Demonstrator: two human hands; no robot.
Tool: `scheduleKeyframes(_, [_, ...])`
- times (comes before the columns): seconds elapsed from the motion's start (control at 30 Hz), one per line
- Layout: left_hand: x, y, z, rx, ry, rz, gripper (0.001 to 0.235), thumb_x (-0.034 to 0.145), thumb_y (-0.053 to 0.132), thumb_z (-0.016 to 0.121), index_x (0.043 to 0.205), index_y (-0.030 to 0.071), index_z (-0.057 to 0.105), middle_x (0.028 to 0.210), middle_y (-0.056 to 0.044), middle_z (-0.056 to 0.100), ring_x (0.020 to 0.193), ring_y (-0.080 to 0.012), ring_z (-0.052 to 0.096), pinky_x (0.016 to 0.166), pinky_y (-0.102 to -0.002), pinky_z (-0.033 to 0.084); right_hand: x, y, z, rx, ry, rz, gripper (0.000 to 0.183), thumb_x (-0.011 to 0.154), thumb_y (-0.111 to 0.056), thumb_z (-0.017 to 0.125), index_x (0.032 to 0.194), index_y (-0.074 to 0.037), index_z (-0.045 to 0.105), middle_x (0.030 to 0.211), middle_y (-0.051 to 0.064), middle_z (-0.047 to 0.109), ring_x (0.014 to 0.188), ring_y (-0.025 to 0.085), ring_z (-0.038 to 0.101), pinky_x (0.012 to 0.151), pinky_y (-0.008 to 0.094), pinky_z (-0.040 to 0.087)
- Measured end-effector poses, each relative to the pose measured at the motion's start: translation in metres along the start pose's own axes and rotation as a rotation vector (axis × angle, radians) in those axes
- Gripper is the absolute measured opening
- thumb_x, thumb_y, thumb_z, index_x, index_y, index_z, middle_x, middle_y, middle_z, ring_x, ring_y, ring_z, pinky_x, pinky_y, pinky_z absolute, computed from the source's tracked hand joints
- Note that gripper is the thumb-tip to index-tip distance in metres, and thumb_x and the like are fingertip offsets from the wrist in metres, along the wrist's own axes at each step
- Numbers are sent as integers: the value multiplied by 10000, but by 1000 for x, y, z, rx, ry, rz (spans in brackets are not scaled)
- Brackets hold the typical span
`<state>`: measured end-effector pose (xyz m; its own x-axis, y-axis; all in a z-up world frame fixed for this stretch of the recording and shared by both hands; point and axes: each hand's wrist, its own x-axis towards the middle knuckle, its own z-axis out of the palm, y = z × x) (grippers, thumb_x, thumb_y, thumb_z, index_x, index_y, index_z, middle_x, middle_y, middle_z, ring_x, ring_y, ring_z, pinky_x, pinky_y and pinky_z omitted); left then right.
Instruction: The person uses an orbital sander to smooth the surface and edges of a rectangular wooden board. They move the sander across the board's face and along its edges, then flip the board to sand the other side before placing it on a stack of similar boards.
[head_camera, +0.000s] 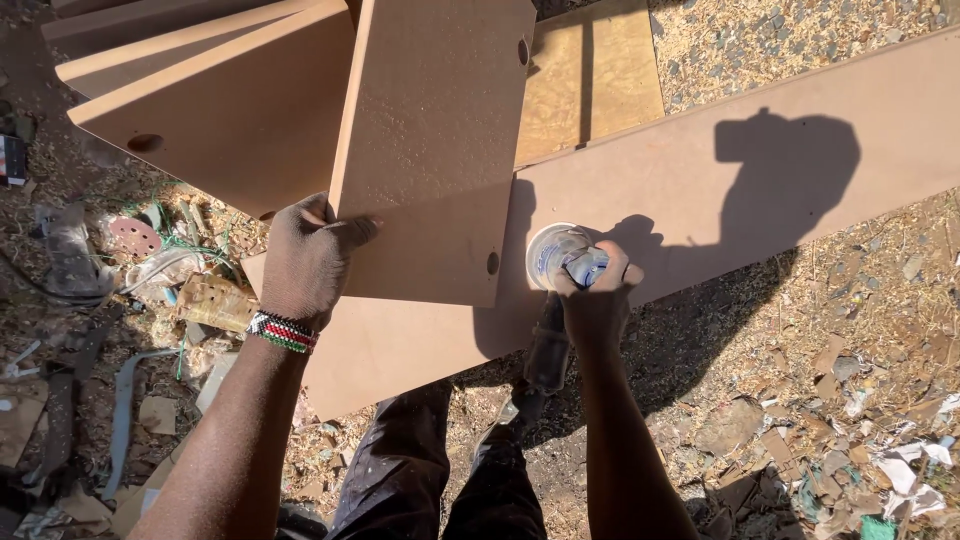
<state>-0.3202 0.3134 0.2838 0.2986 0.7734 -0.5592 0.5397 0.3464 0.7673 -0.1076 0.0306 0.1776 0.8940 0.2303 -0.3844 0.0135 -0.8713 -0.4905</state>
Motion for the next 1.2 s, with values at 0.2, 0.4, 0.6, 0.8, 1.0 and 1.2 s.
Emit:
scheduleKeyframes(0.2, [8,-42,-2,-22,13,4,204,892,145,923,1065,59,859,909,-103,812,906,-217,753,917,-347,568,-8,-4,2,112,-27,-128,816,917,-261,895,1643,-303,526,1540,188,454,1390,636,702,1149,723,622])
scheduleKeyframes(0.4, [1,-34,4,-13,9,44,200,901,130,910,1087,67,872,924,-85,792,940,-204,720,938,-350,564,-7,10,25,46,-67,-129,856,929,-297,918,1673,-359,499,1584,177,458,1355,607,733,1133,701,644])
scheduleKeyframes(0.6, [-25,20,12,77,-35,42,283,887,232,894,1143,111,895,942,-87,838,970,-241,806,986,-404,589,-27,-3,9,56,-68,-118,840,926,-292,927,1665,-297,528,1509,188,495,1332,610,735,1100,713,643])
scheduleKeyframes(0.8, [-24,20,14,106,-45,48,318,897,258,885,1181,116,893,978,-87,858,1007,-267,819,1008,-427,589,-28,7,10,11,-80,-94,882,925,-318,946,1687,-313,502,1522,168,483,1361,589,725,1069,680,655])
scheduleKeyframes(1.0, [-19,15,12,103,-51,38,292,896,230,878,1145,77,879,949,-117,839,967,-288,806,988,-428,596,-24,16,9,44,-77,-127,940,870,-301,954,1701,-310,514,1483,176,473,1359,575,730,1076,694,637])
scheduleKeyframes(1.2, [23,-15,13,93,-29,50,211,862,218,893,1037,106,860,907,-96,856,938,-277,845,953,-403,598,-26,10,2,14,-112,-129,974,852,-280,974,1705,-265,504,1512,212,482,1371,617,710,1069,709,638])
